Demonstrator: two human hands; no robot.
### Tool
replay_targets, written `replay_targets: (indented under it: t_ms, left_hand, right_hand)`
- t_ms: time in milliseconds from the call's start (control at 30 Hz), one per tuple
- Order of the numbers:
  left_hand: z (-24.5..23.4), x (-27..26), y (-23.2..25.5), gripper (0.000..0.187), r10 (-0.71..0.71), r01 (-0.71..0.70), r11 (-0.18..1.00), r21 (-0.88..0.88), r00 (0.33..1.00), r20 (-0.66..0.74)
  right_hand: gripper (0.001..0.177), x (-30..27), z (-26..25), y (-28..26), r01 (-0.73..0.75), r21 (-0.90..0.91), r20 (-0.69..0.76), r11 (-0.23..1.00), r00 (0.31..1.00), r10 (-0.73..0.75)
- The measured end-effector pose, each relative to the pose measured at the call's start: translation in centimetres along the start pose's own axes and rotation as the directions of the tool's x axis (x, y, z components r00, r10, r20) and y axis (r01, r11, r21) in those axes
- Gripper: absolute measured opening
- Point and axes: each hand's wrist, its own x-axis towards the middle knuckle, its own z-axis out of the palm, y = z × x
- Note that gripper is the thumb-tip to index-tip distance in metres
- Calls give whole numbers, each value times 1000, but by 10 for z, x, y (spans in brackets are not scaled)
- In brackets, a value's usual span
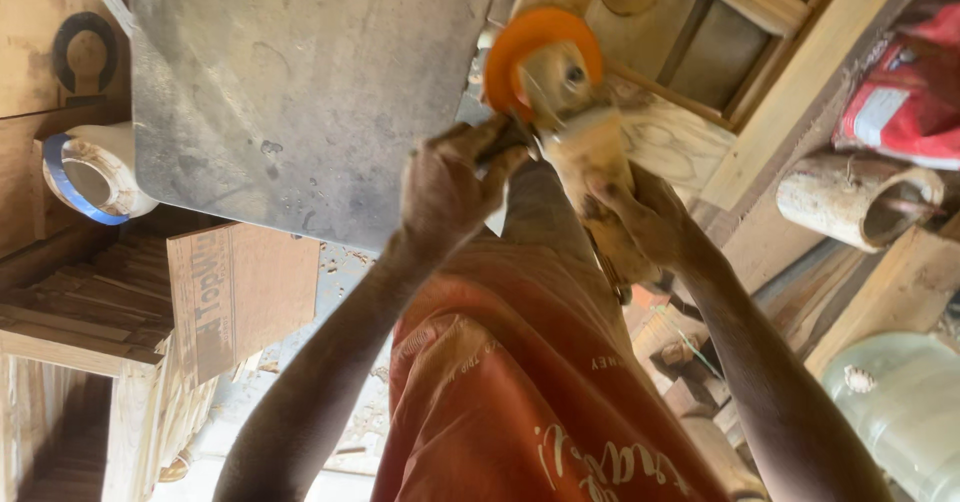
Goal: The person sands a wooden window frame using a power sander. They move the tool along the surfaces and edges of the frame to smooth the wood.
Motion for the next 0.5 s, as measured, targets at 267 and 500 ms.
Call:
replay_targets:
  t_ms: [267,500]
  left_hand:
    - [42,8,19,31,217,-207,970,-129,973,72]
    - [122,10,58,43,191,-200,980,2,938,290]
  right_hand:
    - [75,-39,-20,42,-131,11,-37,991,991,132]
    - [84,-119,-29,104,-336,307,-34,891,931,363]
